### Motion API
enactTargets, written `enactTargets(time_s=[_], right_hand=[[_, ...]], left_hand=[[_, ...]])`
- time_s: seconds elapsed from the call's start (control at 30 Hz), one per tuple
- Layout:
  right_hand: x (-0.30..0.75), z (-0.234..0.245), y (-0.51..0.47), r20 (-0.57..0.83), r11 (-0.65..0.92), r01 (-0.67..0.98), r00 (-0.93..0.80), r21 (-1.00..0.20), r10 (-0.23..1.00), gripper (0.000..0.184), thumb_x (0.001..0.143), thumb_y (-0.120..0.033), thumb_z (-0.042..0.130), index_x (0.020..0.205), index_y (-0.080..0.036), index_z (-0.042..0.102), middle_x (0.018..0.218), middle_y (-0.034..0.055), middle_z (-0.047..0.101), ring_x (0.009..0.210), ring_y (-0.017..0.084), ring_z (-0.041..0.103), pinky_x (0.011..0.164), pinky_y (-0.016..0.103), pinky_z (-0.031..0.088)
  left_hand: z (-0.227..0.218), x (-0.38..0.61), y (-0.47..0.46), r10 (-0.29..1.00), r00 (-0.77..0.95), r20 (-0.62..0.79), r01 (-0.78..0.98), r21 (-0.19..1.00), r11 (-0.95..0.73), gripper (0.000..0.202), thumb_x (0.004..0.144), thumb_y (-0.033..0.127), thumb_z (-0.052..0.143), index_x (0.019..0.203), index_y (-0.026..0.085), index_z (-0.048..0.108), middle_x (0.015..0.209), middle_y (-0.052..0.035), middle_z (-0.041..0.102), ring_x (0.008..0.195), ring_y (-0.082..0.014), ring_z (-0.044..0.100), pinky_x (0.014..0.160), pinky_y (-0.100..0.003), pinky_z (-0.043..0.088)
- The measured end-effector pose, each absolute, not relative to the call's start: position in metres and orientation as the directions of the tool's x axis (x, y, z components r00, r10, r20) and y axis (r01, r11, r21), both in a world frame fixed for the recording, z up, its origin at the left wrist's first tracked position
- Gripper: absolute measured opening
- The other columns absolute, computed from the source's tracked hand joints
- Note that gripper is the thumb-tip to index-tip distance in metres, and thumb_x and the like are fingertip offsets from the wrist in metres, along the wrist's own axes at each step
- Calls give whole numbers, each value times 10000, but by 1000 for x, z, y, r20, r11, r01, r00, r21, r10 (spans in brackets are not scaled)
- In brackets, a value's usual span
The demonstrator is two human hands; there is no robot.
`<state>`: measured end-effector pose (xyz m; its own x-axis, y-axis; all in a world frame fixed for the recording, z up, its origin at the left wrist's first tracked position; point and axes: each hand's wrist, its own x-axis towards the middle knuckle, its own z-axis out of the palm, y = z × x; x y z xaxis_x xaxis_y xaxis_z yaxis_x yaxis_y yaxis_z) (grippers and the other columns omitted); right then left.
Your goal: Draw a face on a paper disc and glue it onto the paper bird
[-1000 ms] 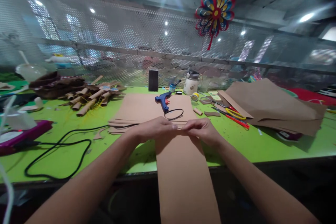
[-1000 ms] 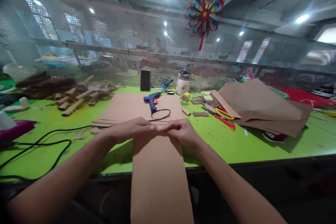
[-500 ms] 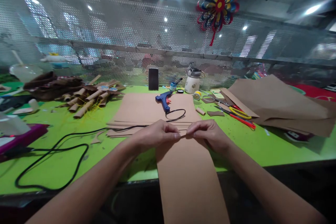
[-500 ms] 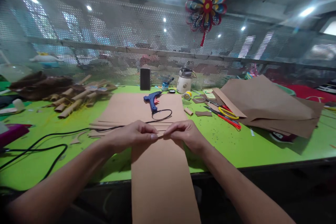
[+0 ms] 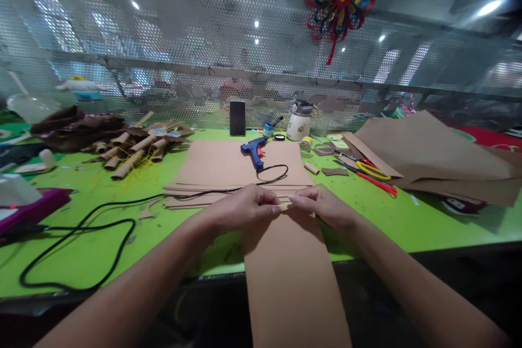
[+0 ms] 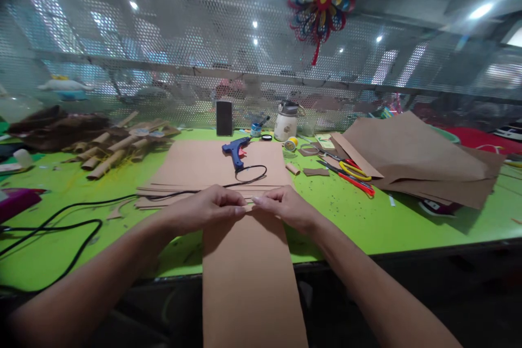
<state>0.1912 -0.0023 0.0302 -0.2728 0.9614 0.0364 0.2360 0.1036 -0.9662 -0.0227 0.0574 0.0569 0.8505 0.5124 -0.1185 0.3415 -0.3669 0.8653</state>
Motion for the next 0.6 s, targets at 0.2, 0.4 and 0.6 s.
enactTargets(time_s=[0.2, 0.4, 0.6], right_hand=[[188, 31, -5, -18, 45, 237, -256, -971, 967, 420, 765, -517, 675, 605, -153, 537, 568, -50, 357, 540, 87, 274, 503, 259, 171], [184, 31, -5, -36, 17, 273, -189, -962, 981, 375, 720, -489, 719, 667, -135, 604, 565, -37, 442, 534, 85, 338, 509, 247, 217], [180, 30, -7, 1, 64, 338, -185, -939, 983, 356, 746, -471, 692, 669, -132, 616, 545, -34, 454, 524, 87, 361, 490, 238, 242]], left_hand=[[56, -21, 58, 517, 847, -126, 363, 846, -389, 310, 838, 432, 551, 844, 135, 638, 657, 36, 442, 613, -121, 374, 586, -239, 305], [57, -22, 59, 511, 849, -135, 373, 839, -397, 331, 825, 455, 565, 846, 133, 638, 691, 24, 474, 653, -128, 409, 601, -233, 332], [58, -21, 58, 505, 843, -187, 417, 820, -392, 373, 825, 510, 552, 817, 144, 622, 674, 19, 498, 612, -126, 430, 541, -225, 332]])
